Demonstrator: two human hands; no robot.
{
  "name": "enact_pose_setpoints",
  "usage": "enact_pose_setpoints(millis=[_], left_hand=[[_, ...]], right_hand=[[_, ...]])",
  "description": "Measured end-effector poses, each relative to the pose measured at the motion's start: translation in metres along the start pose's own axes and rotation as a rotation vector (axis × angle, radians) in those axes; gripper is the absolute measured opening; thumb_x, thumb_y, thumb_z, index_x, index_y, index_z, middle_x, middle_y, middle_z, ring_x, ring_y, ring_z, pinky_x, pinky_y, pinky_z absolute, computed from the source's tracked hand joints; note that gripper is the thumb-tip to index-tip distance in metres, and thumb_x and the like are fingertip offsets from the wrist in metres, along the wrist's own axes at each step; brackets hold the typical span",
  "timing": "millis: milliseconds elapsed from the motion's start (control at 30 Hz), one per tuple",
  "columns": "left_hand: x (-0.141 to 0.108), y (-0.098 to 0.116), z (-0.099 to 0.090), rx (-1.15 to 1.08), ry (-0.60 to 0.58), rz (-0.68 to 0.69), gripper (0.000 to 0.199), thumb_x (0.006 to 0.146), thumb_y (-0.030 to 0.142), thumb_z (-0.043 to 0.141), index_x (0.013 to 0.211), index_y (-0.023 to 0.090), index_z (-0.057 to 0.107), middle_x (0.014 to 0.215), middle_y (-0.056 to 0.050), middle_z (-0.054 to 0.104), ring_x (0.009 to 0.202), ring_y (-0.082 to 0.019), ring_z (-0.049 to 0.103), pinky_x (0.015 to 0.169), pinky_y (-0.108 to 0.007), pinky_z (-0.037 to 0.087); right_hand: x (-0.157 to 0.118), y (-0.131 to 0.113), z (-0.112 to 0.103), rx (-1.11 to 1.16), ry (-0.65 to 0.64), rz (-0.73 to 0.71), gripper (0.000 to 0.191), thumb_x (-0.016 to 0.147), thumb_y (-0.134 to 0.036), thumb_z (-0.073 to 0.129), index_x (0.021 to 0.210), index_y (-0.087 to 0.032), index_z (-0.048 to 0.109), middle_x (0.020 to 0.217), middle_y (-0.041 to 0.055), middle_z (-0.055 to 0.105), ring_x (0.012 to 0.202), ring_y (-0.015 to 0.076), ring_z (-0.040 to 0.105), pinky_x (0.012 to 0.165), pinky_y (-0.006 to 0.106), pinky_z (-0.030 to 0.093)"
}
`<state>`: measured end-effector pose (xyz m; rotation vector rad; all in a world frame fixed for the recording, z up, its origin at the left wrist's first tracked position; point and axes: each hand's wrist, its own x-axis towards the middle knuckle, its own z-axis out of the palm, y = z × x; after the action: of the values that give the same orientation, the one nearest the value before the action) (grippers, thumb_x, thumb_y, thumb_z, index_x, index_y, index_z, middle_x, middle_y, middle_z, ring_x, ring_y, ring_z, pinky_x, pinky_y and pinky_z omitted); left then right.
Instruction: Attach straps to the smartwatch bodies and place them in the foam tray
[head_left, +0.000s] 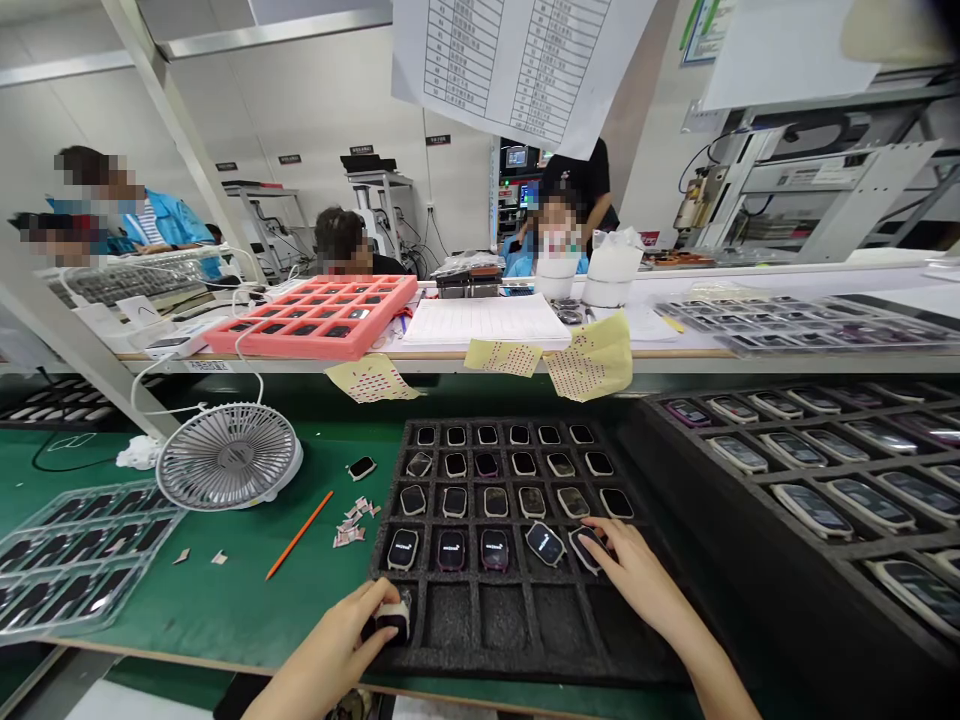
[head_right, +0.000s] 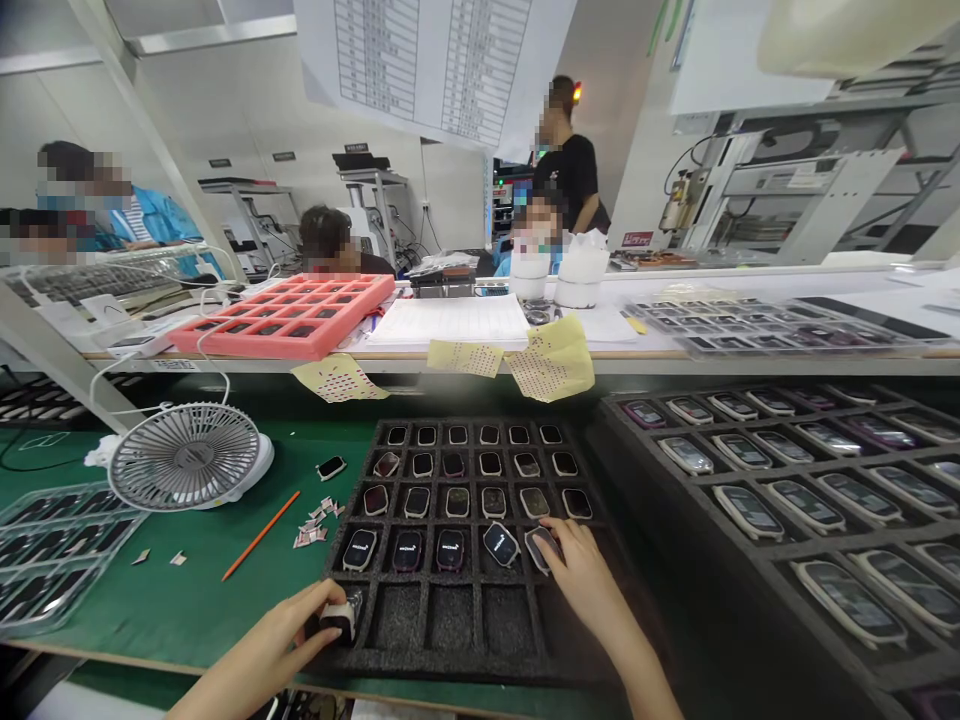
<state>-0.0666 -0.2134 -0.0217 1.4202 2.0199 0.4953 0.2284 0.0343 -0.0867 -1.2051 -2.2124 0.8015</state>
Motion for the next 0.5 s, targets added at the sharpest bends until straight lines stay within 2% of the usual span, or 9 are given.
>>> enact_pose_setpoints(millis=[67,167,267,333,433,500], left_hand=[[-0.0022,0.0000,0.0048,-0.011,0.015,-0.010,0.022,0.085,0.029,0.043,0.101,0.024,0.057,0.106,-0.004,0.066,0.100,-0.021,0.060,0.088,-0.030,0.046],[-0.0010,-0.0004,0.0084,-0.025,0.067,-0.022,0.027,0.086,0.032,0.042,0.107,0.026,0.057,0.110,-0.005,0.066,0.104,-0.022,0.061,0.090,-0.031,0.045],[0.0026,-0.0010,0.0063,-0.021,0.081,-0.054,0.027,0.085,0.034,0.044,0.107,0.024,0.055,0.085,-0.002,0.066,0.080,-0.018,0.063,0.074,-0.025,0.047],[0.0041,-0.0017,0.0032,-0.034,0.090,-0.074,0.026,0.084,0.038,0.045,0.102,0.021,0.055,0.069,0.002,0.057,0.062,-0.014,0.055,0.060,-0.021,0.042],[0.0046,-0.0039,-0.0001,-0.127,0.119,-0.068,0.031,0.085,0.046,0.045,0.097,0.020,0.055,0.064,0.005,0.046,0.053,-0.010,0.042,0.052,-0.019,0.037],[0.0058,-0.0055,0.0011,-0.245,0.150,-0.066,0.038,0.085,0.053,0.044,0.101,0.020,0.054,0.065,0.005,0.043,0.053,-0.009,0.041,0.050,-0.019,0.038]], right_hand=[[-0.0007,-0.0006,0.0008,-0.006,0.008,-0.023,0.037,0.081,-0.048,0.045,0.098,-0.022,0.065,0.097,0.0108,0.069,0.091,0.0301,0.060,0.084,0.045,0.047],[-0.0001,-0.0032,0.0021,-0.004,-0.009,-0.003,0.035,0.081,-0.048,0.048,0.098,-0.023,0.064,0.089,0.0086,0.069,0.086,0.0291,0.060,0.080,0.043,0.047],[-0.0001,-0.0048,0.0030,0.044,-0.091,0.049,0.034,0.079,-0.051,0.052,0.095,-0.024,0.064,0.085,0.0062,0.070,0.082,0.0275,0.063,0.077,0.039,0.047],[-0.0012,-0.0041,0.0030,0.085,-0.115,0.065,0.034,0.078,-0.053,0.053,0.094,-0.025,0.064,0.089,0.0062,0.072,0.085,0.0281,0.064,0.078,0.039,0.046],[-0.0034,-0.0013,0.0014,0.185,-0.108,0.093,0.037,0.078,-0.055,0.055,0.099,-0.026,0.064,0.096,0.0066,0.072,0.090,0.0284,0.064,0.080,0.038,0.047],[-0.0049,-0.0020,-0.0004,0.298,-0.048,0.124,0.042,0.078,-0.057,0.055,0.103,-0.024,0.063,0.105,0.0076,0.070,0.098,0.0280,0.063,0.085,0.038,0.046]])
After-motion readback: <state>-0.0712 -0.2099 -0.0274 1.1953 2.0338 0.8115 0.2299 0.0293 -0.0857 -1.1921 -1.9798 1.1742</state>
